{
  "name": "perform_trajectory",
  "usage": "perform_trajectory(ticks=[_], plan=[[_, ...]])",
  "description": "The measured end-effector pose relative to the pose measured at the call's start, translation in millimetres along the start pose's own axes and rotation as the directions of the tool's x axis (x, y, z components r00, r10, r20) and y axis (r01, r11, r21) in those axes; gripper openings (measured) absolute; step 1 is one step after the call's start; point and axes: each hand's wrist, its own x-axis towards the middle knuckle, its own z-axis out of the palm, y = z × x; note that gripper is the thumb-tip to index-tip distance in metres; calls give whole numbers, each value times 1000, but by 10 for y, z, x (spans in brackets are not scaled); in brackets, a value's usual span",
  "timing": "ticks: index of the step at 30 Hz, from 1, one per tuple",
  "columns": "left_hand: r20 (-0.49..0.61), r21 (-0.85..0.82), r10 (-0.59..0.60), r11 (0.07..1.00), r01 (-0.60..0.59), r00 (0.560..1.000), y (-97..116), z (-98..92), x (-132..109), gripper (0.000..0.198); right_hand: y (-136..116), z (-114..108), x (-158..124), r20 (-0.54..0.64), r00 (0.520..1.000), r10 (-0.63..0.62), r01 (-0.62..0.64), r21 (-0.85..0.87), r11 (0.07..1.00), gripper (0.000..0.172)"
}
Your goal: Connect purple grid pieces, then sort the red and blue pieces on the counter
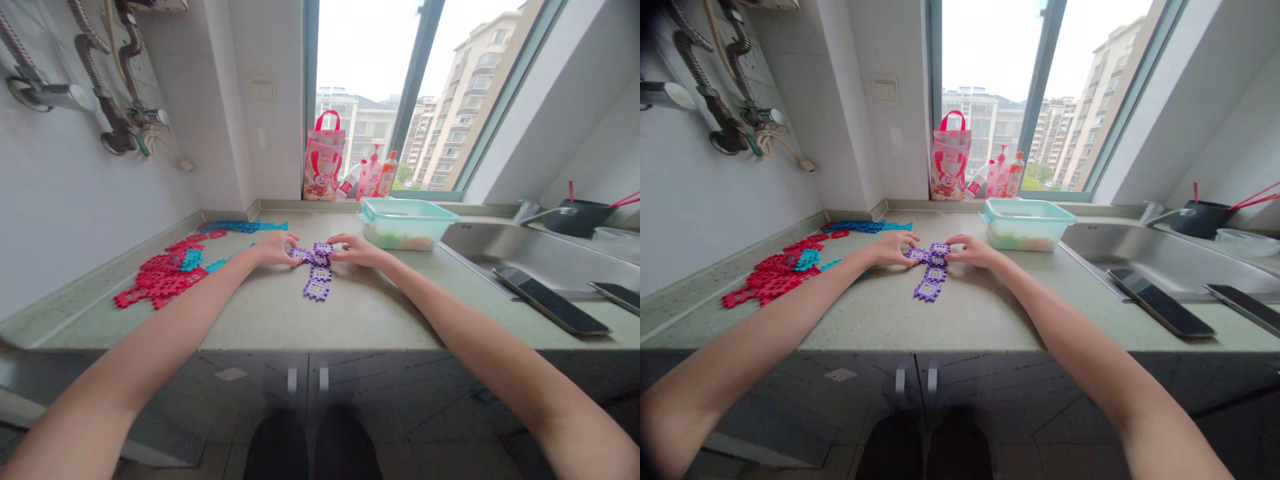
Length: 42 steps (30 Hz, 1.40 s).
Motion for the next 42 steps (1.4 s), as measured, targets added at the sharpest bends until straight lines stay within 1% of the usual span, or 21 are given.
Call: perform_trajectory(ticks=[2,5,13,17,21,25,28,30,31,33,35,36,39,42], plan=[[1,-4,1,1000,-1,1000,-3,3,-1,44,-31,14,11,77,996,-37,37,-4,999,51],[-5,-8,5,1000,-5,1000,-4,6,-1,43,-54,18,31,116,993,-37,41,-33,999,49],[-16,-18,11,1000,-12,1000,-17,6,16,41,-79,60,31,67,997,-42,50,-124,991,42],[8,-14,18,1000,-18,1000,-25,-8,39,35,-72,66,33,71,996,-57,67,-143,988,42],[40,-29,12,1000,-11,999,-16,-26,50,35,-84,57,49,90,995,-42,57,-164,985,44],[46,-24,3,1000,-2,999,-93,-76,8,34,-127,48,62,91,996,-20,37,-186,982,42],[11,-21,-43,999,43,999,-208,-162,-74,34,-145,46,66,87,996,-12,29,-199,980,40],[-54,-66,-65,996,62,996,-242,-217,-117,37,-141,49,70,86,996,-9,27,-205,978,40],[-94,-98,-63,994,54,994,-230,-233,-122,38,-134,51,73,86,996,-10,28,-206,978,40],[-171,-153,-30,988,3,985,-138,-233,-88,41,-119,56,78,84,996,-16,33,-206,978,40],[-223,-174,19,983,-59,975,19,-187,-5,41,-107,59,77,84,996,-19,35,-192,981,40],[-231,-176,41,981,-83,972,105,-150,46,41,-103,58,74,85,996,-19,34,-179,983,40],[-179,-176,71,979,-103,981,304,-26,175,42,-100,50,55,102,994,-25,37,-122,992,38],[-104,-175,46,983,-64,993,352,58,208,47,-98,46,37,110,994,-27,34,-65,997,37]])
